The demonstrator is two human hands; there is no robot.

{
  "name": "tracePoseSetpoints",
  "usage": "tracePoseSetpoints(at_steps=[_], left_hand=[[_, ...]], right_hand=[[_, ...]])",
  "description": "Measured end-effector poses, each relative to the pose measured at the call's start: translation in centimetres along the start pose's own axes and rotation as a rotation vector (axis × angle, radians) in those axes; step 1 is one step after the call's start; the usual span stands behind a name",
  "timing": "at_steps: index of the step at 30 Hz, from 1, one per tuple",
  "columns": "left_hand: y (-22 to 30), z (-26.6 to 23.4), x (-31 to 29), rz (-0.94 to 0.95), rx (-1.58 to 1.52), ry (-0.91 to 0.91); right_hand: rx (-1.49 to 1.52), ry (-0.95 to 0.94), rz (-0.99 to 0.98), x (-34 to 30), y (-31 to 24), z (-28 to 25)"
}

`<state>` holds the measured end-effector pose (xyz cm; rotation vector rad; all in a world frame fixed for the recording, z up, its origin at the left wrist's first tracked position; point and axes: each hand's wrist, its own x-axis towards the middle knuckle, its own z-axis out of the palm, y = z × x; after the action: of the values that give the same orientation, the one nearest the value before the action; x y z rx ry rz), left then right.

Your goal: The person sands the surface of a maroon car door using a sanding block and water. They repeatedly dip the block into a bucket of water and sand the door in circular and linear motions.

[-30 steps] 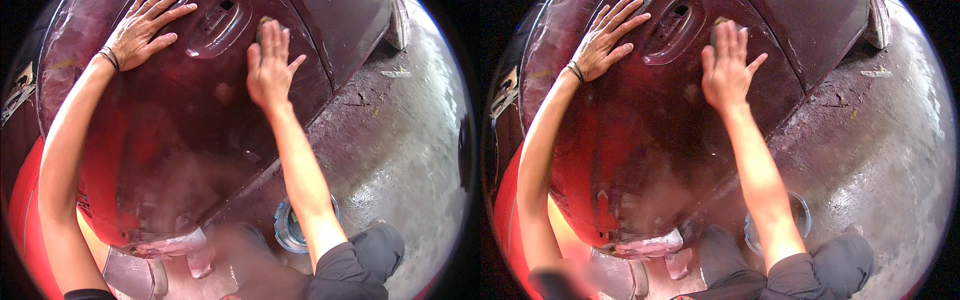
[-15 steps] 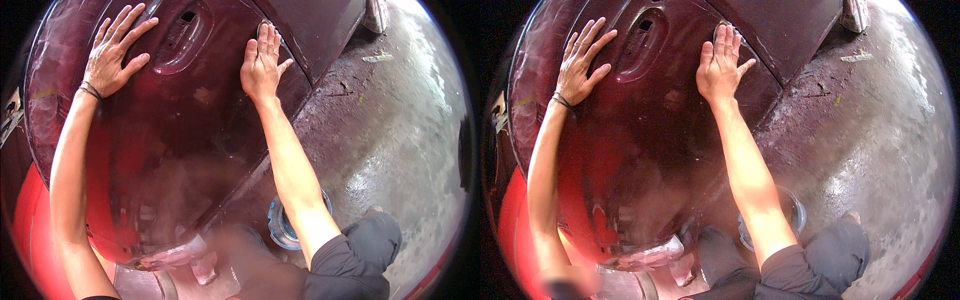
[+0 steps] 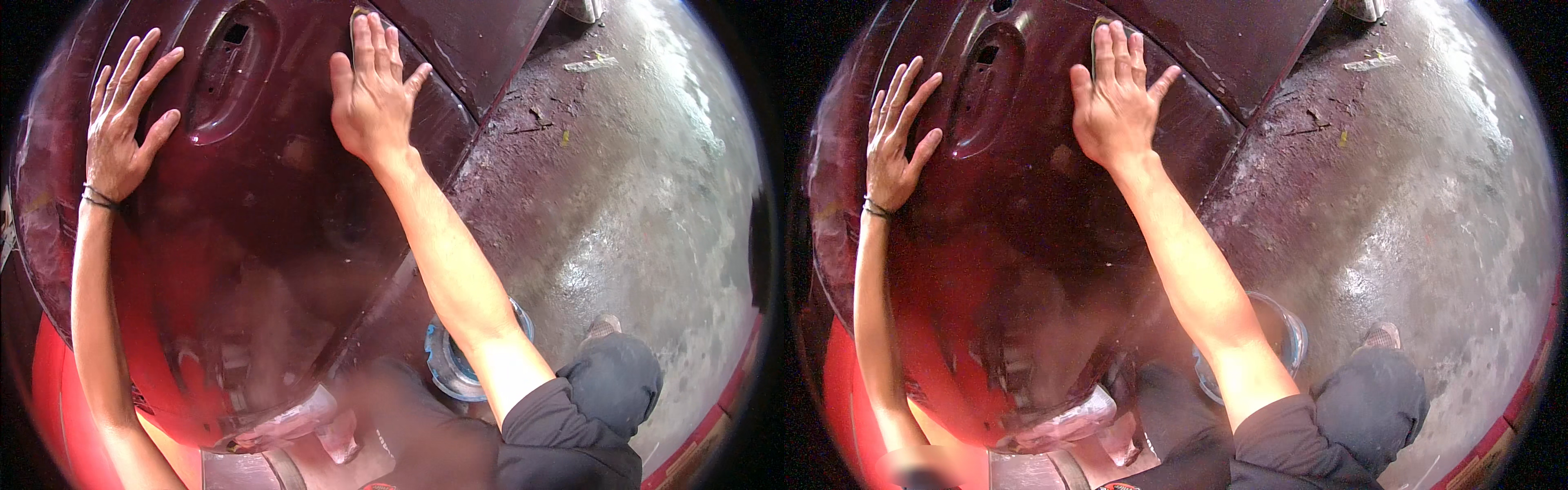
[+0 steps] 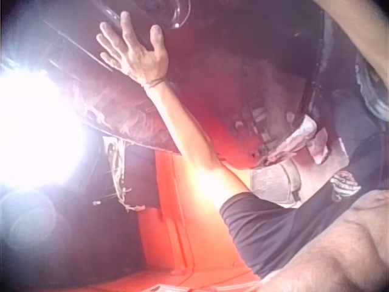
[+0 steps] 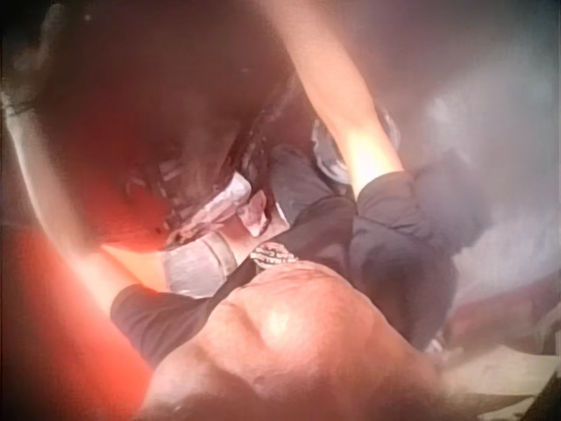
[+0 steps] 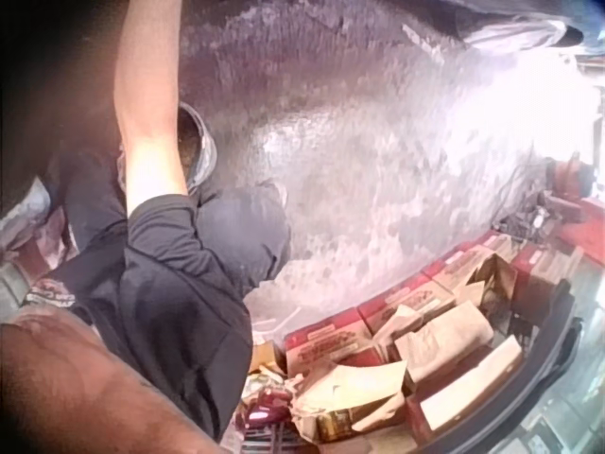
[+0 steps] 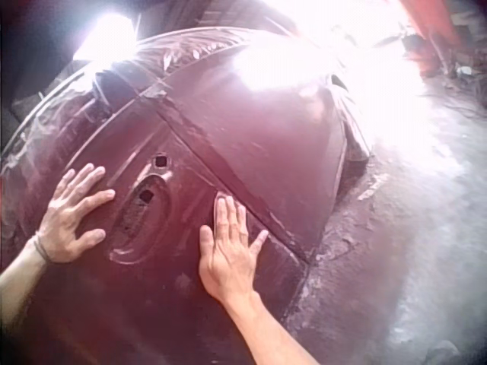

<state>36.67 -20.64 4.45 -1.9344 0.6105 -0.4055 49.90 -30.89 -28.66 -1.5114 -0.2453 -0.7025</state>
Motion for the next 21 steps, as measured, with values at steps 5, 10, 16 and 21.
tracePoseSetpoints(at_steps=[5,10,16,21], left_hand=[[-0.1,-0.1,0.4,-0.018,-0.020,0.030],[-0.1,0.3,0.2,0.014,0.012,0.014],[-0.1,0.4,0.4,-0.013,-0.023,0.048],[0.0,0.0,0.0,-0.017,-0.017,0.057]], right_hand=[[-0.055,-0.095,0.343,-6.3,7.7,-2.0],[0.076,-0.023,0.091,-0.6,0.1,-0.9],[-0.019,-0.128,0.234,-4.8,6.1,-1.6],[-0.003,-0.140,0.345,-15.6,4.8,-0.4]])
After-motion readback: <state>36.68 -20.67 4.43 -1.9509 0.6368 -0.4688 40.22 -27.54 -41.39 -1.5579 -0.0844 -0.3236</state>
